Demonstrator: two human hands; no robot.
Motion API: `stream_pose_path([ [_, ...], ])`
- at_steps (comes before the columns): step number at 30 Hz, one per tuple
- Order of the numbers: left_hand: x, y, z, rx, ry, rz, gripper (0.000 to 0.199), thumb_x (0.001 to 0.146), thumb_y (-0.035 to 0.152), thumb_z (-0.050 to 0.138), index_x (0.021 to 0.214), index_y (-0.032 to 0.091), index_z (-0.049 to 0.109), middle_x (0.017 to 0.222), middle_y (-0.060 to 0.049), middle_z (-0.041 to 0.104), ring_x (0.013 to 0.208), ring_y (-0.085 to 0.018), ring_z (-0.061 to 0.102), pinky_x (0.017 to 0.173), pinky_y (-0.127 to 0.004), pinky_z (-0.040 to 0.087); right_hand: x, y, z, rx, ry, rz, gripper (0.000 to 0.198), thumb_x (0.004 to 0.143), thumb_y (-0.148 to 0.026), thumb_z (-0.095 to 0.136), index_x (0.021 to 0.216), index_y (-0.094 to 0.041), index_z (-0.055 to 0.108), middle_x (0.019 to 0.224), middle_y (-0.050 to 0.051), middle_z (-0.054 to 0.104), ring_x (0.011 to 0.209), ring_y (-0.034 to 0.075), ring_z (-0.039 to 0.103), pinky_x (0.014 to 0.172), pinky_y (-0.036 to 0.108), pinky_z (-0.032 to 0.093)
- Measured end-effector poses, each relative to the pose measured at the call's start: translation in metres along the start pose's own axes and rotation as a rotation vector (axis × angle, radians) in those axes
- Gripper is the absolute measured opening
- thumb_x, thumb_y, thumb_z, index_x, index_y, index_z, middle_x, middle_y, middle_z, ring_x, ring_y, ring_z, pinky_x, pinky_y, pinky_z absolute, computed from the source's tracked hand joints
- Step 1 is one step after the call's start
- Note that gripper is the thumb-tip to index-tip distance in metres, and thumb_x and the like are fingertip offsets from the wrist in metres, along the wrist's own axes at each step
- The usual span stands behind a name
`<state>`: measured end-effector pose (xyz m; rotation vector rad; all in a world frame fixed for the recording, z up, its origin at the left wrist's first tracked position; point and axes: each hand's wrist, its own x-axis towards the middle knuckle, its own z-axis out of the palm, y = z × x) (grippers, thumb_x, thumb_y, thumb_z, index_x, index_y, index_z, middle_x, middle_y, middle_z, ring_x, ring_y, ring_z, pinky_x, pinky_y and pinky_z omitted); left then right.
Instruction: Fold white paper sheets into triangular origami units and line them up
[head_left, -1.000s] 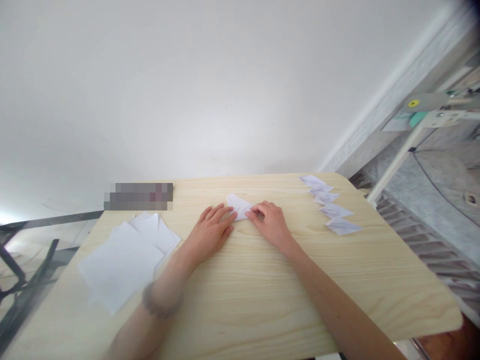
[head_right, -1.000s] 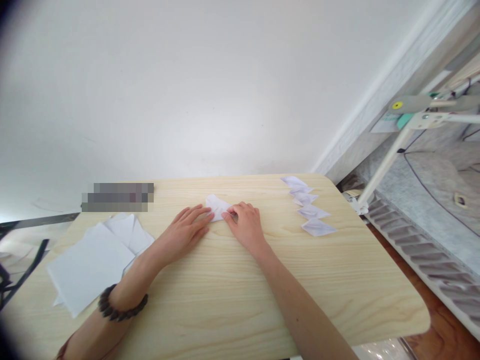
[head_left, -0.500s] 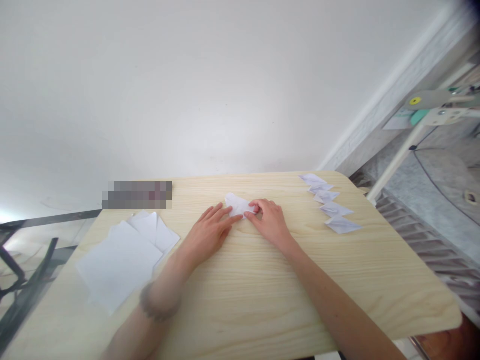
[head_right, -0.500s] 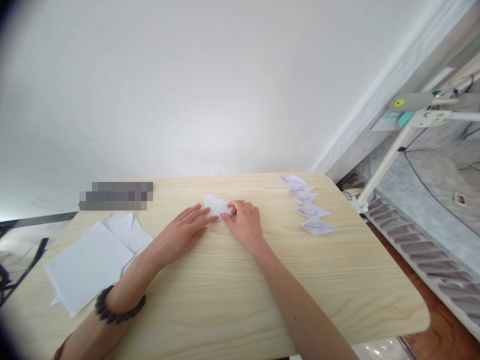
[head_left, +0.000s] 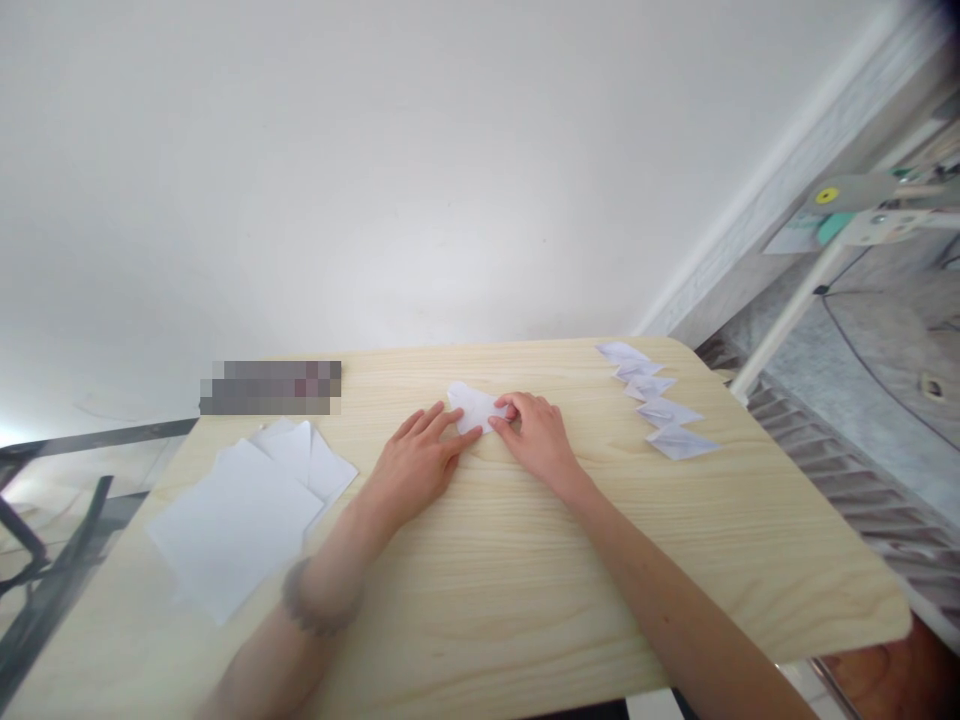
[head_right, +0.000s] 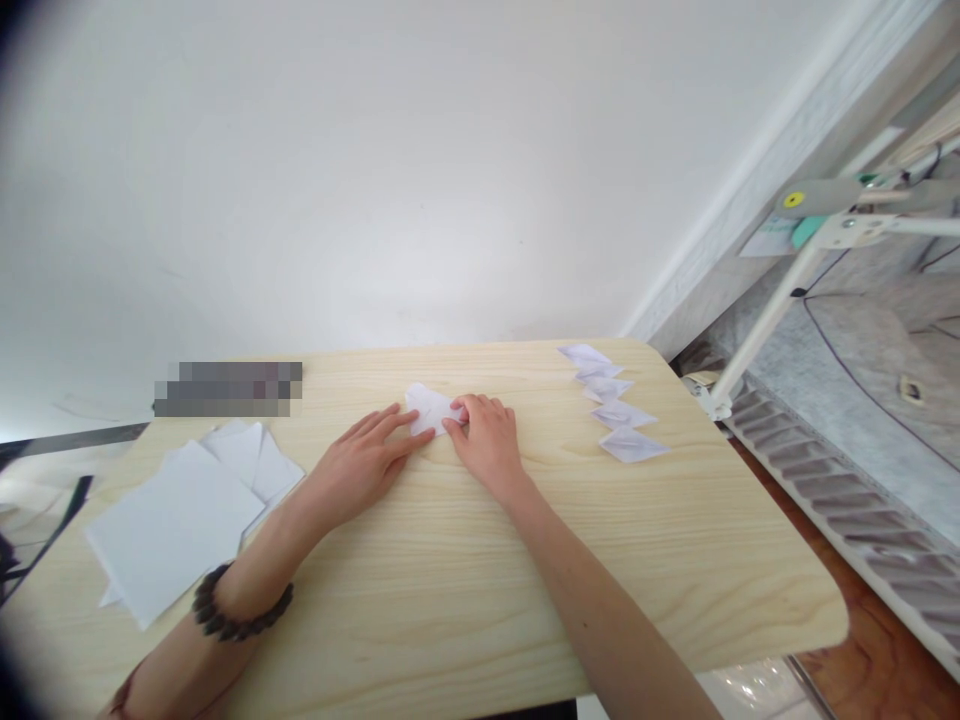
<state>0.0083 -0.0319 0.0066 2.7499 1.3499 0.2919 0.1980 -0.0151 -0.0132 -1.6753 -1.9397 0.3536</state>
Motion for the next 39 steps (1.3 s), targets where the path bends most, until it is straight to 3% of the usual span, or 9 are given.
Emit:
stream_pose_path([
  [8,0.001,0.002,0.000,0.009,0.017,0.002,0.042,0.084,0.018,0.040,0.124,0.034,0.044,0.130,-0.001,0.046,0.124,-0.022,0.034,0.102,-0.042,0.028,-0.005,-0.003,-0.001,-0.035,0.009,-0.056,0.028,0.074,-0.036,0.056,0.099,-0.021,0.056,0.091,0.005,0.057,0.089,0.021,0.051,0.081,0.036,0.034],
  [11,0.001,0.002,0.000,0.003,0.017,-0.002,0.040,0.084,0.018,0.039,0.120,0.033,0.049,0.130,-0.001,0.045,0.124,-0.023,0.035,0.102,-0.042,0.029,-0.001,0.001,-0.004,0.061,-0.034,-0.031,0.029,0.074,-0.025,0.055,0.102,-0.023,0.055,0.092,0.004,0.055,0.086,0.018,0.052,0.082,0.036,0.035],
  [17,0.001,0.001,-0.001,-0.014,0.026,0.001,0.038,0.084,0.018,0.039,0.118,0.031,0.051,0.129,-0.002,0.046,0.123,-0.023,0.035,0.101,-0.042,0.029,0.007,0.017,-0.011,0.286,-0.051,0.003,0.049,0.068,-0.004,0.043,0.111,-0.025,0.053,0.091,0.003,0.046,0.070,0.011,0.050,0.075,0.027,0.043],
  [23,0.000,0.000,0.000,-0.022,0.017,0.010,0.041,0.083,0.017,0.041,0.120,0.031,0.049,0.131,-0.003,0.044,0.124,-0.024,0.033,0.101,-0.044,0.028,0.001,0.008,-0.004,0.156,0.003,0.027,0.037,0.069,-0.027,0.058,0.106,-0.024,0.055,0.098,0.005,0.048,0.086,0.018,0.052,0.083,0.038,0.041],
  [32,-0.004,-0.013,-0.007,-0.066,-0.053,0.095,0.038,0.085,0.016,0.038,0.119,0.029,0.050,0.133,0.001,0.043,0.125,-0.021,0.033,0.104,-0.041,0.027,0.002,0.004,-0.004,0.090,-0.032,0.036,0.034,0.072,-0.023,0.053,0.106,-0.025,0.055,0.100,0.004,0.050,0.091,0.017,0.052,0.082,0.035,0.040],
  [39,-0.003,-0.006,-0.005,-0.007,-0.043,0.090,0.042,0.083,0.015,0.040,0.121,0.030,0.048,0.132,0.001,0.044,0.125,-0.024,0.032,0.102,-0.043,0.030,-0.002,-0.002,0.000,-0.040,0.006,0.000,0.042,0.069,-0.041,0.058,0.107,-0.023,0.055,0.100,0.006,0.048,0.097,0.022,0.049,0.086,0.040,0.036],
])
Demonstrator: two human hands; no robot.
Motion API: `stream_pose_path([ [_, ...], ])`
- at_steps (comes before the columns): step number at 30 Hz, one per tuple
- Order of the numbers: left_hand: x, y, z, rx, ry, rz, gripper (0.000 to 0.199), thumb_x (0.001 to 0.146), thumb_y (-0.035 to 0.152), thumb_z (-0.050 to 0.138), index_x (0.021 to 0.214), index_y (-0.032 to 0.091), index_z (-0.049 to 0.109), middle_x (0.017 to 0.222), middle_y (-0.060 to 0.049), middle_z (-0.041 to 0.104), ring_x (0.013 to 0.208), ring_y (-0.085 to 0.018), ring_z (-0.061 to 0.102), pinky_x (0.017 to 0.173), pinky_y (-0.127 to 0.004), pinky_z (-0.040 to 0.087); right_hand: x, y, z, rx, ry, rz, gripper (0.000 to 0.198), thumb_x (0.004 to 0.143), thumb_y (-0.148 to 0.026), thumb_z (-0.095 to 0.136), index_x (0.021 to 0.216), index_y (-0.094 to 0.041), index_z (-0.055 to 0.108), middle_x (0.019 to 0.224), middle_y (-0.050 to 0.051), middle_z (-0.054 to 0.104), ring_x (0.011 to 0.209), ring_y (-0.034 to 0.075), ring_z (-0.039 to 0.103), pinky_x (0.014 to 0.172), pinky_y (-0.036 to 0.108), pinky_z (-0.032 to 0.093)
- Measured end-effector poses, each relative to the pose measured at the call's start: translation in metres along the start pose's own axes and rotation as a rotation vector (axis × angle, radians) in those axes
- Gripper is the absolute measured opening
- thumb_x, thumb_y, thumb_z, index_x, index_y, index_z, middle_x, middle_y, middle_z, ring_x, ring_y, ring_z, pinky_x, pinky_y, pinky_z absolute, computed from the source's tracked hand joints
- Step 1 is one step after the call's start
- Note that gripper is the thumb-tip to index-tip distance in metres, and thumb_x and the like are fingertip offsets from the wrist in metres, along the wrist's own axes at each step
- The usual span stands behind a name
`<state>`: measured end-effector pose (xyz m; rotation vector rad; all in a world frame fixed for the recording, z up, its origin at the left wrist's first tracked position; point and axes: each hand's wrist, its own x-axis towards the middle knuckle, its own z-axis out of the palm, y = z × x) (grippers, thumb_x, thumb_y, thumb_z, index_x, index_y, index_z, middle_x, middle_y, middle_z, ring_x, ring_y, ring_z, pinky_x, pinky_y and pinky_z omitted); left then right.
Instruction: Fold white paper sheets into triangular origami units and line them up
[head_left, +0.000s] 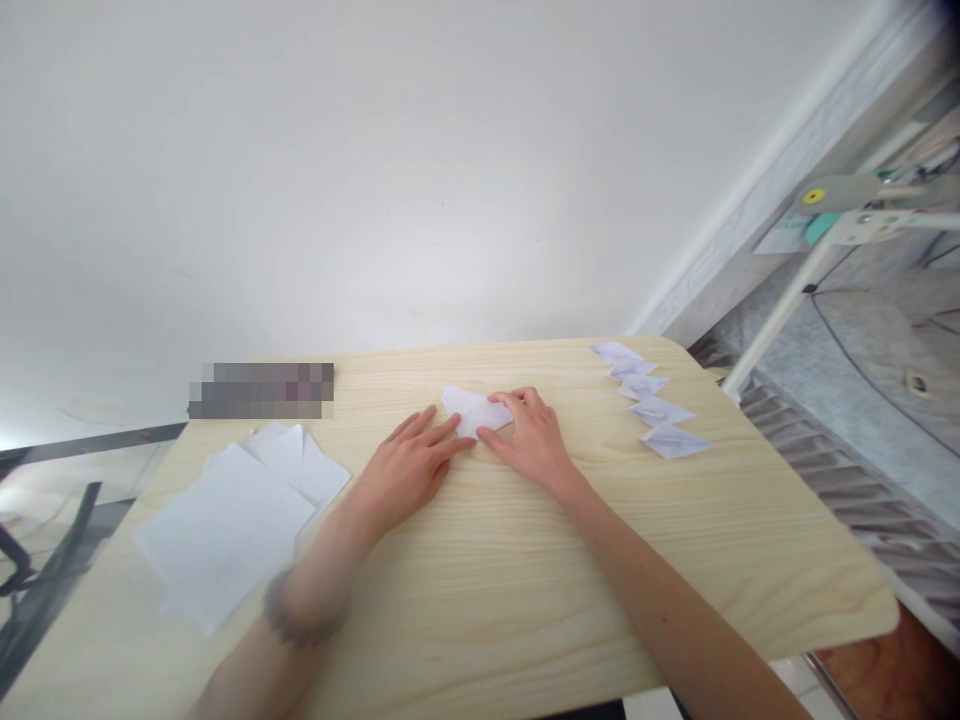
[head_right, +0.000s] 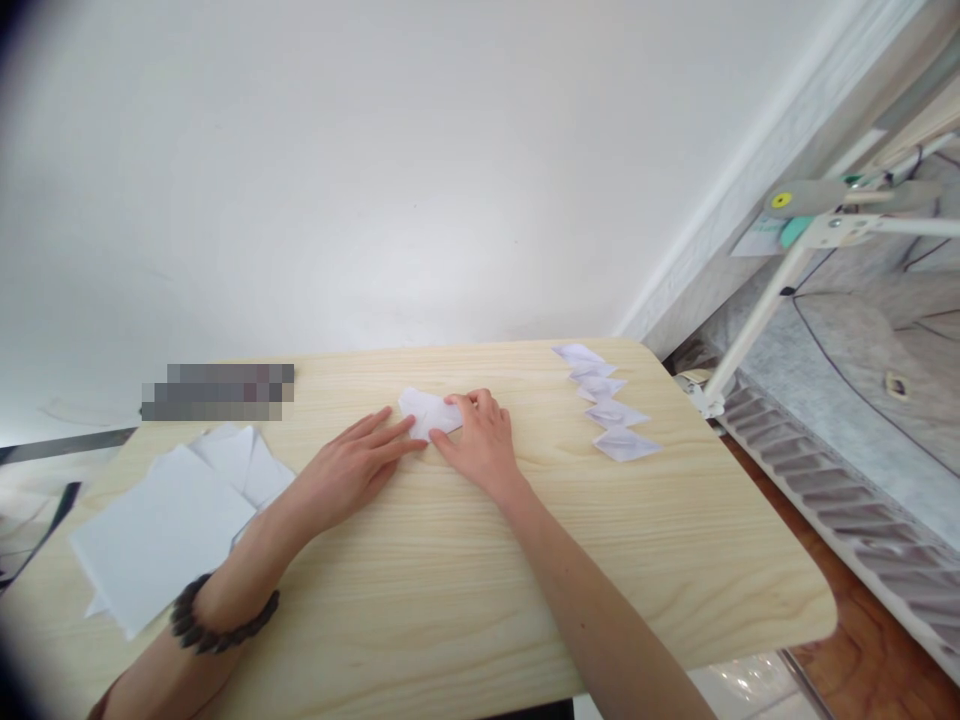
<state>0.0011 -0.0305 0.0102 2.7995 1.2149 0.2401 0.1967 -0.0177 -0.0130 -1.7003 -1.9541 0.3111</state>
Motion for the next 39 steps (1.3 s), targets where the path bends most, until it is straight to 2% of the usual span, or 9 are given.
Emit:
stream_pose_path([
  [7,0.003,0.006,-0.001,-0.013,0.008,-0.059,0.040,0.081,0.015,0.042,0.117,0.031,0.052,0.128,0.002,0.048,0.124,-0.025,0.035,0.099,-0.044,0.034,0.001,0.001,-0.003,0.044,-0.046,0.006,0.045,0.067,-0.042,0.061,0.109,-0.026,0.054,0.102,0.006,0.046,0.100,0.023,0.047,0.087,0.041,0.034],
  [11,0.006,0.010,-0.002,-0.019,0.004,-0.090,0.035,0.083,0.016,0.041,0.110,0.030,0.057,0.128,0.002,0.049,0.123,-0.026,0.036,0.099,-0.045,0.034,0.004,0.004,-0.007,0.133,-0.092,0.029,0.046,0.067,-0.032,0.062,0.112,-0.028,0.052,0.104,0.004,0.045,0.099,0.021,0.047,0.088,0.040,0.035],
  [16,0.006,0.011,-0.003,-0.022,-0.007,-0.093,0.035,0.082,0.014,0.041,0.108,0.030,0.058,0.129,0.002,0.048,0.122,-0.026,0.037,0.098,-0.044,0.034,0.011,0.014,-0.014,0.333,-0.130,0.032,0.052,0.067,-0.010,0.053,0.116,-0.027,0.050,0.101,0.003,0.043,0.076,0.011,0.051,0.081,0.029,0.043],
  [20,0.004,0.010,-0.002,-0.068,0.021,-0.068,0.039,0.080,0.009,0.040,0.109,0.029,0.057,0.127,-0.001,0.047,0.125,-0.025,0.031,0.099,-0.044,0.032,0.014,0.025,-0.017,0.349,-0.106,0.019,0.047,0.068,-0.005,0.046,0.110,-0.022,0.056,0.097,0.004,0.046,0.063,0.008,0.049,0.070,0.026,0.046],
  [24,0.003,0.007,0.000,-0.160,0.069,-0.044,0.038,0.080,0.008,0.040,0.107,0.029,0.058,0.118,-0.004,0.050,0.124,-0.023,0.030,0.099,-0.043,0.034,0.009,0.023,-0.011,0.257,-0.019,0.010,0.032,0.077,-0.020,0.047,0.107,-0.020,0.058,0.096,0.006,0.048,0.069,0.012,0.052,0.072,0.029,0.047],
  [27,0.004,0.003,0.003,-0.219,0.111,-0.050,0.032,0.084,0.016,0.040,0.107,0.029,0.059,0.113,-0.005,0.050,0.117,-0.023,0.038,0.097,-0.042,0.035,0.001,0.013,-0.004,0.070,0.020,-0.088,0.035,0.077,-0.037,0.052,0.108,-0.022,0.058,0.103,0.008,0.049,0.092,0.021,0.050,0.084,0.037,0.041],
  [32,0.007,-0.002,0.008,-0.255,0.174,-0.100,0.029,0.087,0.025,0.038,0.111,0.023,0.054,0.110,-0.007,0.051,0.105,-0.020,0.046,0.092,-0.038,0.038,-0.003,0.005,-0.002,-0.032,-0.018,-0.140,0.037,0.078,-0.040,0.052,0.112,-0.026,0.055,0.107,0.007,0.048,0.095,0.023,0.048,0.086,0.040,0.037],
  [36,0.009,-0.001,0.009,-0.127,0.185,-0.238,0.034,0.087,0.031,0.039,0.118,0.020,0.047,0.115,-0.010,0.048,0.108,-0.025,0.042,0.090,-0.044,0.037,-0.002,0.006,-0.005,-0.015,-0.051,-0.148,0.036,0.076,-0.041,0.055,0.109,-0.027,0.056,0.107,0.006,0.049,0.096,0.022,0.048,0.087,0.039,0.035],
  [39,0.008,-0.001,0.008,-0.095,0.156,-0.247,0.037,0.086,0.032,0.039,0.120,0.019,0.045,0.114,-0.010,0.048,0.108,-0.026,0.041,0.089,-0.045,0.036,-0.002,0.007,-0.007,-0.001,-0.074,-0.135,0.040,0.074,-0.044,0.057,0.109,-0.026,0.055,0.105,0.005,0.049,0.097,0.022,0.047,0.088,0.039,0.035],
])
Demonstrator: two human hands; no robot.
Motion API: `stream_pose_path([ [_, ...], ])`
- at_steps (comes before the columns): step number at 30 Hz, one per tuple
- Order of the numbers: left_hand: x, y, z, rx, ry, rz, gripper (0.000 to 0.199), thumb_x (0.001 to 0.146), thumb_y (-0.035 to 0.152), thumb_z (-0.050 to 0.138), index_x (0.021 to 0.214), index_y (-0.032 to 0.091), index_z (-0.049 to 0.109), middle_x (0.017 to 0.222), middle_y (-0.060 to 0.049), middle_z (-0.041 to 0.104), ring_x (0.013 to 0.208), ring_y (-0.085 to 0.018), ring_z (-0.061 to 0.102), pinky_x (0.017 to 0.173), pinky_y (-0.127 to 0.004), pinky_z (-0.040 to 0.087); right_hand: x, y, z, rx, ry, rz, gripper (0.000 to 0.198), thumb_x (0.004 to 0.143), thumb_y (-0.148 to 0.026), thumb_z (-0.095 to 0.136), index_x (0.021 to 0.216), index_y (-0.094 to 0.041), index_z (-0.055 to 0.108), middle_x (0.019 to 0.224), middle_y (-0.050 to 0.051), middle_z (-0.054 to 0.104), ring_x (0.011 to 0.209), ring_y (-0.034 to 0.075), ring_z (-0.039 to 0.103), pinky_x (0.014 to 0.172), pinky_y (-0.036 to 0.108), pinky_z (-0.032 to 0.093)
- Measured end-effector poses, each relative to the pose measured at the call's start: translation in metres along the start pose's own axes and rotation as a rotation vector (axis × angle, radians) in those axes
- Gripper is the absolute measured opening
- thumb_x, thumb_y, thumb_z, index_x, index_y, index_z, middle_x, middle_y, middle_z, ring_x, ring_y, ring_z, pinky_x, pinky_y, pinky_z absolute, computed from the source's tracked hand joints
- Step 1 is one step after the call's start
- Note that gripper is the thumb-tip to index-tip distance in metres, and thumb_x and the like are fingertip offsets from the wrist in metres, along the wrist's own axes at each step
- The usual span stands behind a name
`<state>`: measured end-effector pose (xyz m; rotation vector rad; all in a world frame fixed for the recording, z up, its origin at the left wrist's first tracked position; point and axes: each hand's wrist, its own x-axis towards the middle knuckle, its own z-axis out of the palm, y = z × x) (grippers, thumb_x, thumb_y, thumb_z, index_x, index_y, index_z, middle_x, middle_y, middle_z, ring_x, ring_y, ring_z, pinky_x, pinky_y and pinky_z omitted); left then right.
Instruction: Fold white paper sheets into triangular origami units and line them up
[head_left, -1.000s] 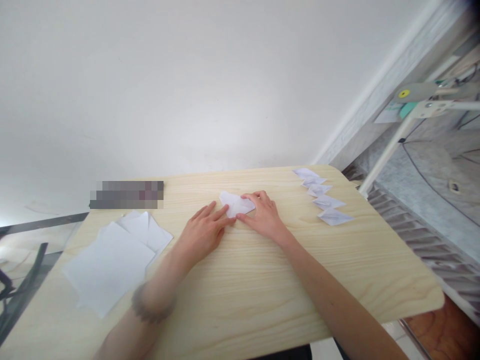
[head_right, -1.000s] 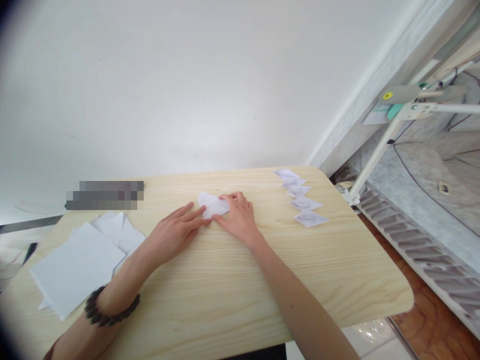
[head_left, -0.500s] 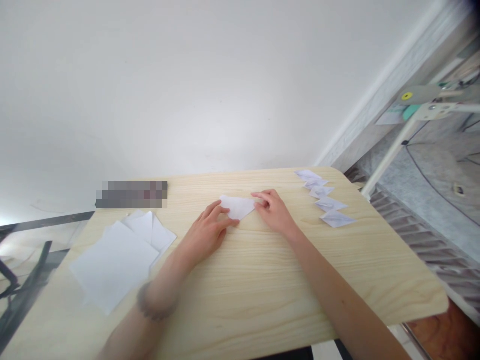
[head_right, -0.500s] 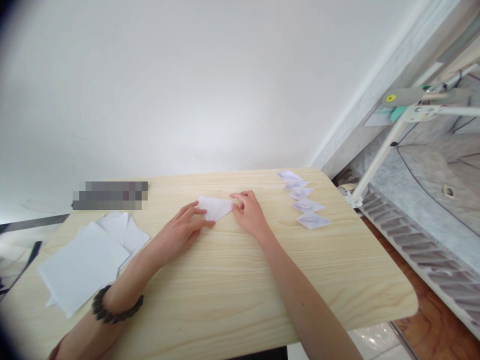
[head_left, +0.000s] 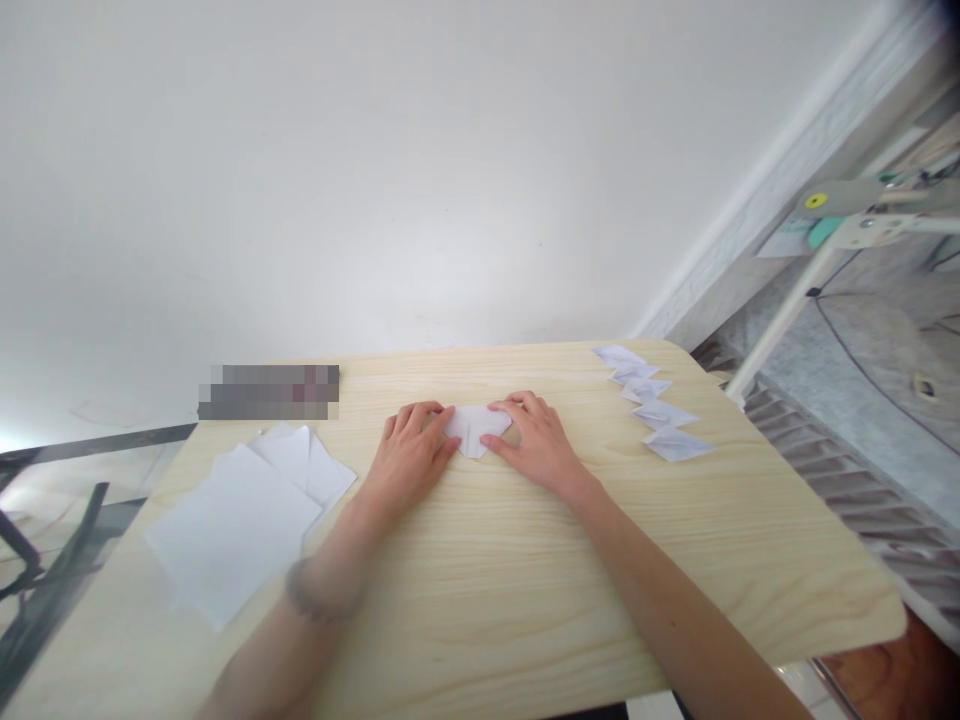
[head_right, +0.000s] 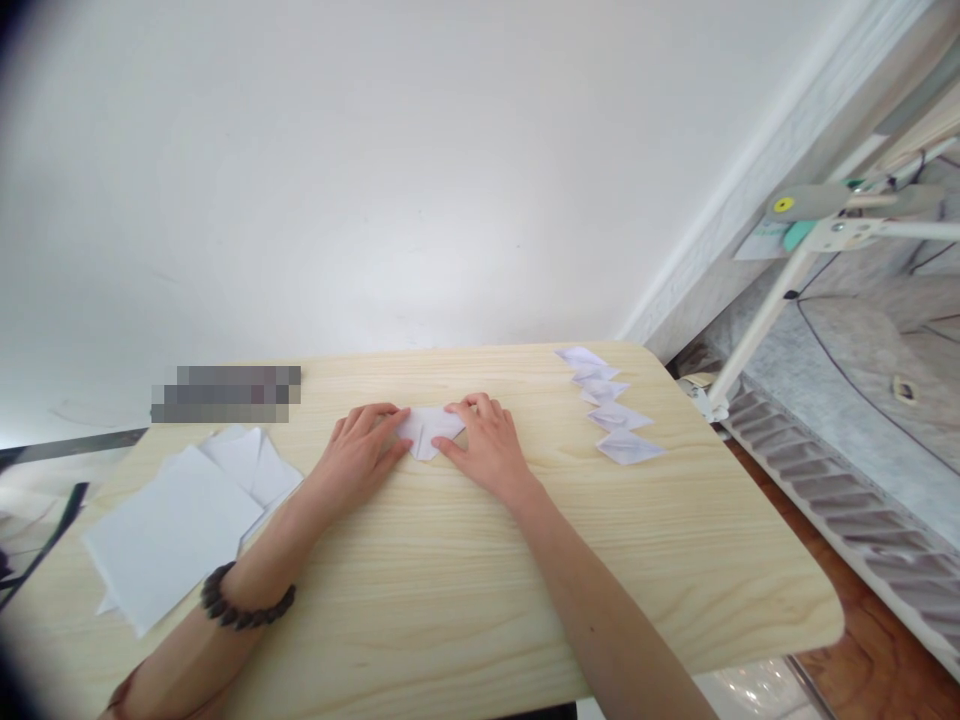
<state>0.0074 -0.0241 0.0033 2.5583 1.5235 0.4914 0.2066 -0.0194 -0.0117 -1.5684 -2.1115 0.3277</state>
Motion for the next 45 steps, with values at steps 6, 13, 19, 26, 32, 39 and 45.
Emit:
stream_pose_path([
  [6,-0.002,-0.003,0.002,-0.039,0.023,-0.019,0.042,0.083,0.036,0.042,0.121,0.019,0.044,0.119,-0.011,0.044,0.112,-0.027,0.037,0.092,-0.047,0.033,0.000,0.000,-0.001,0.055,-0.003,0.032,0.040,0.069,-0.044,0.062,0.104,-0.025,0.055,0.103,0.005,0.047,0.099,0.022,0.047,0.088,0.039,0.035],
  [13,0.000,-0.005,0.006,-0.121,0.028,0.071,0.052,0.083,0.030,0.044,0.132,0.020,0.029,0.129,-0.010,0.041,0.123,-0.025,0.027,0.099,-0.045,0.028,-0.001,-0.005,-0.006,0.188,0.015,-0.065,0.025,0.070,-0.028,0.063,0.093,-0.024,0.054,0.098,0.002,0.053,0.097,0.019,0.047,0.087,0.036,0.035],
  [19,0.002,-0.005,0.005,-0.103,0.031,0.124,0.046,0.083,0.026,0.046,0.128,0.020,0.037,0.120,-0.009,0.047,0.118,-0.025,0.032,0.096,-0.044,0.033,-0.001,-0.004,-0.005,0.243,0.006,-0.098,0.046,0.071,-0.024,0.063,0.114,-0.025,0.048,0.099,0.002,0.057,0.096,0.018,0.048,0.088,0.035,0.035],
  [26,0.002,-0.004,0.003,-0.068,0.044,0.147,0.027,0.082,0.025,0.048,0.108,0.022,0.053,0.109,-0.006,0.053,0.112,-0.024,0.037,0.094,-0.042,0.035,-0.003,-0.003,-0.007,0.159,-0.016,-0.174,0.021,0.077,-0.027,0.058,0.098,-0.027,0.062,0.096,0.002,0.055,0.095,0.017,0.047,0.089,0.033,0.035],
  [32,0.000,-0.004,0.004,-0.037,0.041,0.158,0.027,0.083,0.026,0.048,0.108,0.021,0.055,0.106,-0.006,0.056,0.110,-0.024,0.038,0.093,-0.041,0.035,-0.002,-0.004,-0.007,0.086,-0.020,-0.240,0.015,0.080,-0.026,0.054,0.091,-0.025,0.065,0.092,0.002,0.057,0.091,0.017,0.048,0.087,0.034,0.033],
  [39,0.000,0.000,0.002,0.053,0.047,0.188,0.029,0.085,0.026,0.046,0.111,0.024,0.057,0.105,-0.005,0.057,0.110,-0.026,0.037,0.090,-0.041,0.036,-0.004,-0.011,-0.009,-0.027,-0.011,-0.317,0.023,0.086,-0.028,0.044,0.097,-0.024,0.064,0.090,0.005,0.055,0.085,0.016,0.047,0.079,0.033,0.033],
  [45,0.000,0.009,-0.001,0.119,0.056,0.133,0.025,0.085,0.027,0.045,0.104,0.024,0.061,0.103,-0.003,0.060,0.105,-0.025,0.042,0.087,-0.041,0.037,-0.005,-0.010,-0.013,-0.143,0.028,-0.257,0.026,0.086,-0.027,0.044,0.075,-0.018,0.066,0.084,0.004,0.057,0.083,0.016,0.047,0.077,0.032,0.033],
])
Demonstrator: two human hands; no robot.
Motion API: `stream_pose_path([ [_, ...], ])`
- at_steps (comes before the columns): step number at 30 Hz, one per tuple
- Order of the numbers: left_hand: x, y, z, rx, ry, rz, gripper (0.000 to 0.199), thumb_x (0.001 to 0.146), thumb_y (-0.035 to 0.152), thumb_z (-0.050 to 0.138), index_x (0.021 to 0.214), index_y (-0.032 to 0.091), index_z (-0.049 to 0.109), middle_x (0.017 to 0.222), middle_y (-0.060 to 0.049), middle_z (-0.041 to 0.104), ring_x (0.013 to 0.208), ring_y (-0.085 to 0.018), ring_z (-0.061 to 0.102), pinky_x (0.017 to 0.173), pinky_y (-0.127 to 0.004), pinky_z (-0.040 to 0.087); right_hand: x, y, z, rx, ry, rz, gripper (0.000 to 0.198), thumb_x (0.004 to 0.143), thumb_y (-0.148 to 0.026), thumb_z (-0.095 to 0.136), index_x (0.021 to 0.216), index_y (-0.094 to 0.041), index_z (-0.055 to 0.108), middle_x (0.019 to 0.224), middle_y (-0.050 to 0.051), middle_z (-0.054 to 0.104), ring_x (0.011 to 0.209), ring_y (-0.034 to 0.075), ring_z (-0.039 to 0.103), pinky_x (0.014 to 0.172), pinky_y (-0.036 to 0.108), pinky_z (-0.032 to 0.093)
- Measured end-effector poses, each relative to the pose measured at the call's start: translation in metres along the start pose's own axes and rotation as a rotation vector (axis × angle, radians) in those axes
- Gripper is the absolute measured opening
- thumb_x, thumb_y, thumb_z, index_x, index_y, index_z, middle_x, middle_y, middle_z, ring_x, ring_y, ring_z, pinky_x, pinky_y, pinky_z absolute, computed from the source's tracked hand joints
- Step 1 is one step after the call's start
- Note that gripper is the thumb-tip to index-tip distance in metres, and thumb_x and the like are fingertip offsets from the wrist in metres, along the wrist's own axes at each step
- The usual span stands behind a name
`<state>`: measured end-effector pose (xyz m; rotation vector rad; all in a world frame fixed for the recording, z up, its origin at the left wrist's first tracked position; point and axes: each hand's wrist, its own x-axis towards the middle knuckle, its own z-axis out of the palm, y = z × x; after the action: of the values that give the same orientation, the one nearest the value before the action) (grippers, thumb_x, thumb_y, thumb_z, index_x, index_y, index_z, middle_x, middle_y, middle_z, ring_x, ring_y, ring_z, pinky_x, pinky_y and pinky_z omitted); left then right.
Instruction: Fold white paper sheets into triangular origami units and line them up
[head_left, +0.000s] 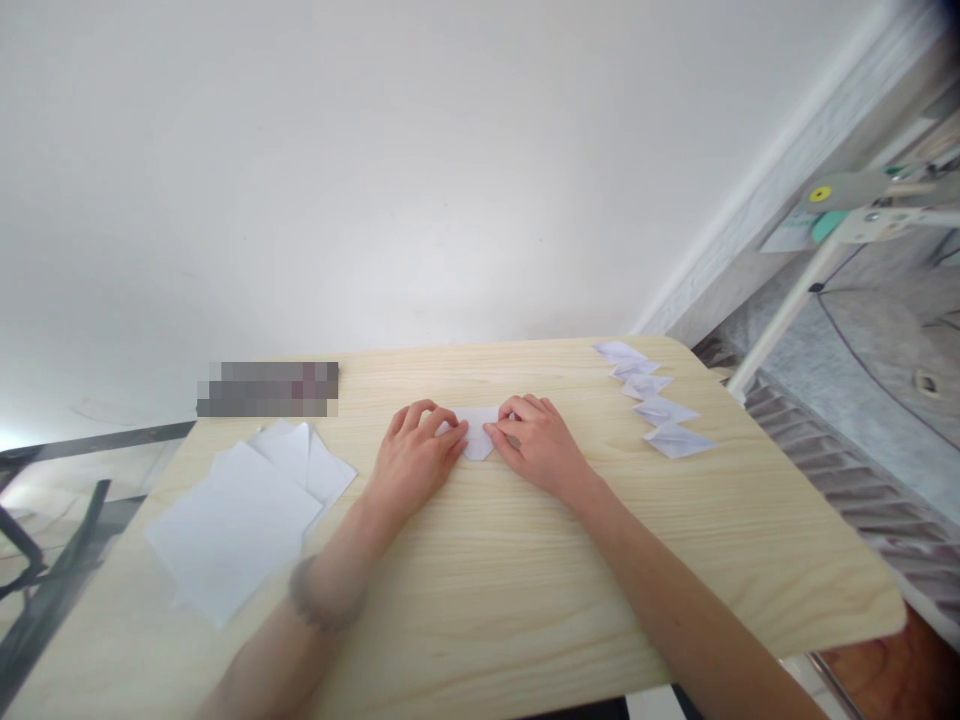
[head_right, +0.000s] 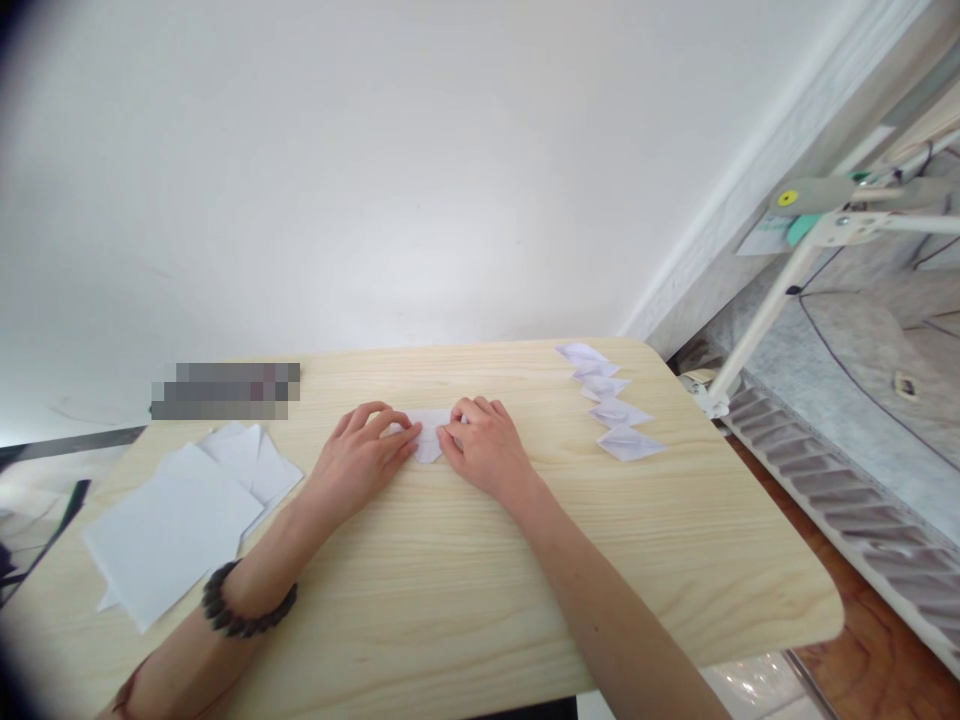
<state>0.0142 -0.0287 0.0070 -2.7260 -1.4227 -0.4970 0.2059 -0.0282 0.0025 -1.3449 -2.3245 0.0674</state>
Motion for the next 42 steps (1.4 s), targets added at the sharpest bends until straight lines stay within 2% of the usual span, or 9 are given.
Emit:
stream_pose_path([
  [6,-0.002,-0.003,-0.002,0.020,0.006,-0.060,0.024,0.086,0.030,0.043,0.097,0.026,0.064,0.099,-0.003,0.060,0.099,-0.024,0.046,0.078,-0.036,0.040,-0.002,0.010,-0.003,-0.022,0.008,0.059,0.026,0.083,-0.024,0.046,0.065,-0.017,0.063,0.080,0.003,0.059,0.079,0.014,0.051,0.074,0.030,0.034],
  [14,-0.006,-0.008,-0.001,0.010,0.064,-0.154,0.026,0.085,0.033,0.042,0.085,0.023,0.066,0.092,-0.005,0.061,0.088,-0.022,0.051,0.070,-0.033,0.041,-0.002,0.007,-0.002,-0.007,0.019,0.112,0.021,0.081,-0.021,0.046,0.066,-0.018,0.060,0.081,0.003,0.059,0.078,0.015,0.053,0.074,0.030,0.035],
  [18,-0.003,-0.012,0.003,-0.076,0.044,-0.160,0.022,0.084,0.032,0.045,0.088,0.021,0.063,0.091,-0.005,0.059,0.088,-0.021,0.050,0.075,-0.034,0.042,-0.003,0.004,0.003,0.052,0.016,0.146,0.010,0.079,-0.025,0.050,0.081,-0.019,0.057,0.090,0.005,0.056,0.087,0.018,0.050,0.079,0.032,0.037],
  [22,-0.003,-0.014,0.006,-0.172,0.033,-0.146,0.024,0.084,0.029,0.044,0.102,0.019,0.057,0.098,-0.007,0.056,0.097,-0.022,0.047,0.085,-0.038,0.040,-0.004,0.004,0.006,0.145,-0.017,0.166,0.018,0.077,-0.032,0.054,0.090,-0.020,0.053,0.100,0.005,0.053,0.094,0.020,0.047,0.083,0.035,0.036],
  [25,-0.004,-0.011,0.007,-0.186,0.020,-0.134,0.033,0.084,0.030,0.043,0.115,0.018,0.048,0.111,-0.010,0.051,0.106,-0.024,0.043,0.090,-0.042,0.037,-0.004,0.004,0.006,0.195,-0.040,0.167,0.020,0.076,-0.034,0.056,0.090,-0.020,0.052,0.105,0.005,0.051,0.099,0.020,0.046,0.086,0.036,0.035],
  [30,-0.004,-0.008,0.006,-0.233,-0.003,-0.121,0.033,0.083,0.032,0.046,0.113,0.019,0.049,0.117,-0.009,0.048,0.112,-0.025,0.039,0.094,-0.044,0.032,-0.004,0.007,0.003,0.306,-0.042,0.164,0.018,0.073,-0.030,0.060,0.087,-0.021,0.053,0.108,0.005,0.050,0.104,0.019,0.045,0.090,0.037,0.034],
  [33,-0.003,-0.011,0.009,-0.335,0.018,-0.132,0.032,0.078,0.031,0.052,0.107,0.018,0.050,0.113,-0.008,0.051,0.110,-0.024,0.041,0.095,-0.043,0.032,-0.005,0.010,0.003,0.383,-0.037,0.145,0.017,0.071,-0.026,0.061,0.086,-0.021,0.054,0.115,0.005,0.049,0.111,0.019,0.042,0.095,0.037,0.032],
  [37,-0.001,-0.015,0.011,-0.524,0.029,-0.249,0.033,0.069,0.030,0.062,0.096,0.019,0.049,0.098,-0.006,0.055,0.098,-0.023,0.048,0.087,-0.041,0.037,-0.006,0.009,0.001,0.507,-0.046,0.118,0.016,0.070,-0.022,0.060,0.085,-0.021,0.054,0.123,0.006,0.045,0.115,0.018,0.041,0.096,0.035,0.032],
  [42,0.000,-0.010,0.005,-0.933,0.012,-0.349,0.035,0.073,0.025,0.057,0.104,0.020,0.043,0.090,-0.002,0.052,0.081,-0.016,0.054,0.068,-0.028,0.044,-0.004,0.003,-0.001,0.642,-0.007,0.087,0.019,0.069,-0.018,0.058,0.086,-0.020,0.049,0.110,0.006,0.053,0.104,0.018,0.049,0.088,0.032,0.038],
])
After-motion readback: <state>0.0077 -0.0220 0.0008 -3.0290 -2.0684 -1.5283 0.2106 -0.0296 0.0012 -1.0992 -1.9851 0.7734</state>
